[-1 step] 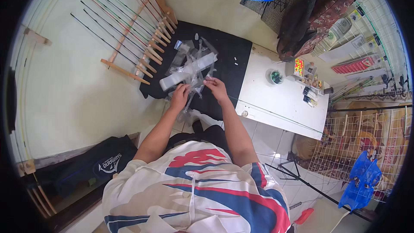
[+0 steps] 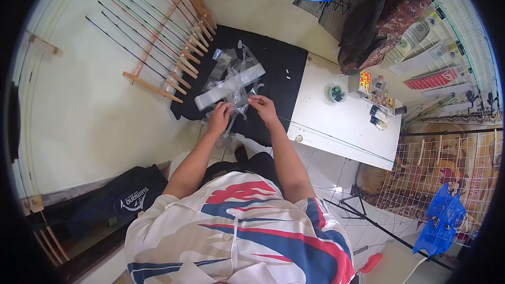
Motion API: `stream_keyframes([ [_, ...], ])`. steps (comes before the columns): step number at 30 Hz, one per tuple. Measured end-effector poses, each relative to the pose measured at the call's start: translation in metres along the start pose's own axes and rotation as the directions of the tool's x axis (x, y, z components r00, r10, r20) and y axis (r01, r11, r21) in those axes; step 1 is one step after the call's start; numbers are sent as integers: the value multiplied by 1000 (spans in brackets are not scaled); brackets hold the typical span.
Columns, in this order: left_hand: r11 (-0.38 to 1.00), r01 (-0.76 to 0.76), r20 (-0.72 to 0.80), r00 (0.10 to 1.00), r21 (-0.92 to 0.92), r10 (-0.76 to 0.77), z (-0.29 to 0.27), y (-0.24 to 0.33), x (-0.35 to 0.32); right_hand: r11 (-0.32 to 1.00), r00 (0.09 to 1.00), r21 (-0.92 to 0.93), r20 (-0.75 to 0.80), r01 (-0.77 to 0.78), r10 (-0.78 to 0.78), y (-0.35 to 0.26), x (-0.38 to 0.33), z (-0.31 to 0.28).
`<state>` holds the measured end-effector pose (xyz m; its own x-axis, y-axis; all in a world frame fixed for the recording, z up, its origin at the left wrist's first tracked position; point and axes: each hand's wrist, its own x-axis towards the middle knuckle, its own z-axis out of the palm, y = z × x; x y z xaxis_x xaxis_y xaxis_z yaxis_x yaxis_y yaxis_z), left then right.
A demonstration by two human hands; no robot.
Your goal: The person is assembling or repairing a fishing rod, specifically attaching or checking a rod tip guide.
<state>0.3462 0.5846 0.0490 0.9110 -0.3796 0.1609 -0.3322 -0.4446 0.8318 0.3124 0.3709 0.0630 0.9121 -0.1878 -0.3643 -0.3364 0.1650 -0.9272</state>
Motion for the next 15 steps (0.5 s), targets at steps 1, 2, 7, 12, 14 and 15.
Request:
stream_keyframes([
  [1, 1000, 1, 5, 1000, -3, -1, -1, 2, 1, 1000, 1000, 2, -1, -1, 1, 2, 1, 1],
  [2, 1000, 1, 6, 1000, -3, -1, -1, 4, 2, 1000, 1000, 7, 1, 13, -13, 4, 2, 3],
  [7, 998, 24, 44, 999, 61, -27, -1, 20, 4, 996, 997, 51, 11, 80, -80, 12, 7, 8],
  [12, 988, -64, 77, 996, 144, 53, 7, -8, 5, 993, 988, 44, -114, 112, -106, 6, 11, 4],
  [14, 988, -54, 96, 995, 147, 40, 6, -8, 5, 985, 980, 102, -160, 139, -122, 3, 14, -3],
  [15, 986, -59, 74, 996, 157, 48, 6, -9, 5, 973, 971, 160, -201, 165, -131, 0, 15, -7],
])
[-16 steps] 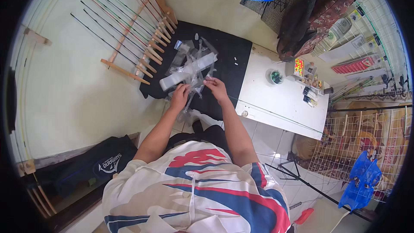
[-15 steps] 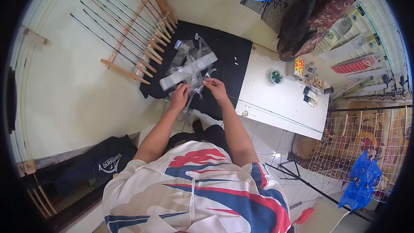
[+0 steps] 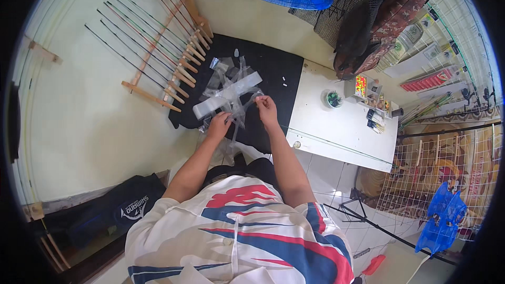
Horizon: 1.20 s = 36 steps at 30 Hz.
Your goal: The person is assembling or repairing a fishing rod, specifically attaching or checking a rod tip guide.
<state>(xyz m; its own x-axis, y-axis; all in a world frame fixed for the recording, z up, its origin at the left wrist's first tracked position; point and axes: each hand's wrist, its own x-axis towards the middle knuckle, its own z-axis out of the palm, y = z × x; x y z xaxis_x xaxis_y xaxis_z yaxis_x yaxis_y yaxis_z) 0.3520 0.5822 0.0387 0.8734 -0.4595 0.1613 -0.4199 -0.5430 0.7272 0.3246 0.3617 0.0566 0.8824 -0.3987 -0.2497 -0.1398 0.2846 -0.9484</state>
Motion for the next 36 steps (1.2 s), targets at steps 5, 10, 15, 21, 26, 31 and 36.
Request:
stream_keyframes([
  [5, 999, 29, -41, 999, 44, -27, -2, -15, -2, 978, 952, 88, -263, 187, -159, -19, 10, -10],
  [10, 997, 71, -58, 996, -27, -72, 0, -14, 5, 968, 948, 201, -306, 149, -82, -23, 11, -14],
  [15, 993, 103, -55, 993, -62, -107, 1, -10, 8, 959, 963, -87, 9, -268, 270, -7, -6, 2],
  [21, 985, 136, -43, 989, -106, -142, -8, -7, 7, 978, 950, -196, 285, -70, 126, 2, -21, 8],
  [26, 996, 47, 1, 999, -71, -47, -9, 3, 13, 991, 976, -111, 213, 79, -54, 15, -2, -4],
  [31, 998, 55, -55, 997, -26, -57, -9, -19, 2, 992, 983, -40, -135, 121, -125, -15, 10, -7],
  [36, 995, 83, -50, 995, -49, -86, -8, -23, 2, 997, 934, 8, -350, 76, -68, -25, 8, -4],
])
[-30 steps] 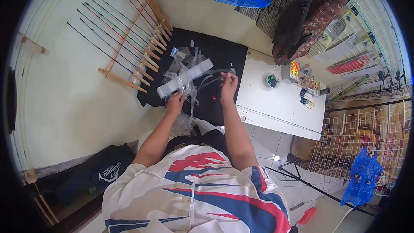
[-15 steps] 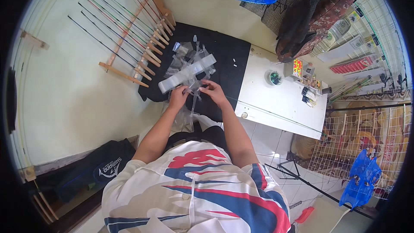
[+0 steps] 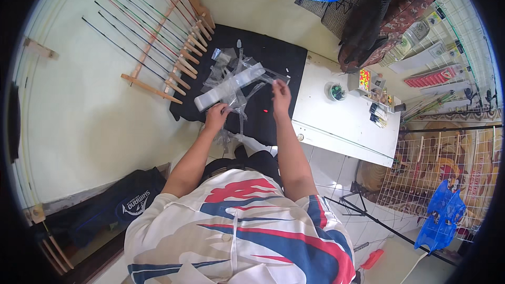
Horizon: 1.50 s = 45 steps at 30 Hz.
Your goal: The person is assembling or repairing a fishing rod, specifically attaching or checking a rod tip guide.
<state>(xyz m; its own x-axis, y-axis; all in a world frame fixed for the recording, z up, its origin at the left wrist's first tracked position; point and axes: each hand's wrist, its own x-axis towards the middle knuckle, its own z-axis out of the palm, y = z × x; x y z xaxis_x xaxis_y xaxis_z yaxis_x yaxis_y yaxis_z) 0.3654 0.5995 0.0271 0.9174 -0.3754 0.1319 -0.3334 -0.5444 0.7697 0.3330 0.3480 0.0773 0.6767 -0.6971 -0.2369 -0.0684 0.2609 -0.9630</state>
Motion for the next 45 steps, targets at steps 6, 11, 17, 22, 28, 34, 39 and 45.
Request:
stream_keyframes([
  [6, 997, 43, 87, 996, -70, -37, -3, 19, 7, 950, 861, -262, 428, -173, 275, 24, -25, 10],
  [11, 996, -17, 117, 993, -84, 27, -4, 25, 9, 950, 887, -298, 408, -96, 217, 40, -20, 18],
  [17, 995, -8, 91, 996, -102, 17, -1, 19, 5, 911, 876, -401, 401, -97, 269, 48, -15, 18],
  [22, 995, -53, 87, 994, -88, 61, -4, 18, 2, 916, 841, -306, 394, -260, 370, 42, -10, 14],
  [28, 1000, -3, 133, 991, -30, 7, -8, 15, -1, 964, 956, -262, 272, -38, 111, 33, 2, 9],
  [34, 995, -91, 111, 989, -28, 93, -2, 16, 2, 985, 954, -170, 294, -7, 58, 28, 10, 2],
  [39, 998, -18, 83, 996, -60, 23, -5, 25, 0, 743, 947, -588, 171, 320, -272, 35, -5, 0],
  [45, 998, 1, 135, 991, -67, 8, -6, 33, 3, 905, 933, -394, 360, 160, -8, 47, -2, -1],
])
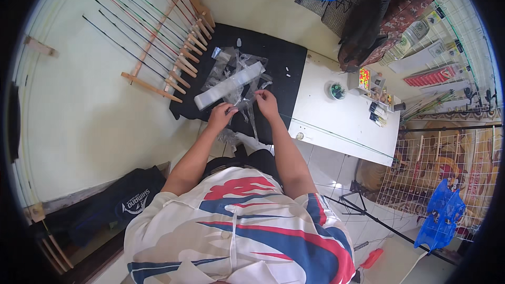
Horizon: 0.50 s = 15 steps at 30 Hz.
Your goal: The person is assembling or repairing a fishing rod, specifically attaching or checking a rod tip guide.
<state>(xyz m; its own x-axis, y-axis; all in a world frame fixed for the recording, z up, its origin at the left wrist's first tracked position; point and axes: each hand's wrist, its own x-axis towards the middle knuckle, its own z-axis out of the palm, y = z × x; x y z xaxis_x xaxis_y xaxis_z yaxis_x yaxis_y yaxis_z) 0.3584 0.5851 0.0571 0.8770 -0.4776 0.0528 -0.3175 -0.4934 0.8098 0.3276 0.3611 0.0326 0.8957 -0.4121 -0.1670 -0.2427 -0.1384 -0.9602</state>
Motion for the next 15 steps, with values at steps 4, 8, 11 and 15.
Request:
stream_keyframes([
  [4, 998, -61, -74, 995, 8, 62, 1, -9, -5, 985, 988, -125, 81, -118, 129, -19, -6, 9],
  [8, 998, -56, -40, 998, -10, 56, 4, -6, 0, 995, 976, 31, 196, -98, 90, -13, -3, 6],
  [11, 997, -81, -18, 997, -9, 81, 4, -10, -2, 986, 981, 150, 188, -78, 49, -19, -1, 4],
  [15, 996, -84, -35, 996, 36, 85, 6, -28, -8, 917, 988, 379, -33, -126, 150, -37, 3, 3],
])
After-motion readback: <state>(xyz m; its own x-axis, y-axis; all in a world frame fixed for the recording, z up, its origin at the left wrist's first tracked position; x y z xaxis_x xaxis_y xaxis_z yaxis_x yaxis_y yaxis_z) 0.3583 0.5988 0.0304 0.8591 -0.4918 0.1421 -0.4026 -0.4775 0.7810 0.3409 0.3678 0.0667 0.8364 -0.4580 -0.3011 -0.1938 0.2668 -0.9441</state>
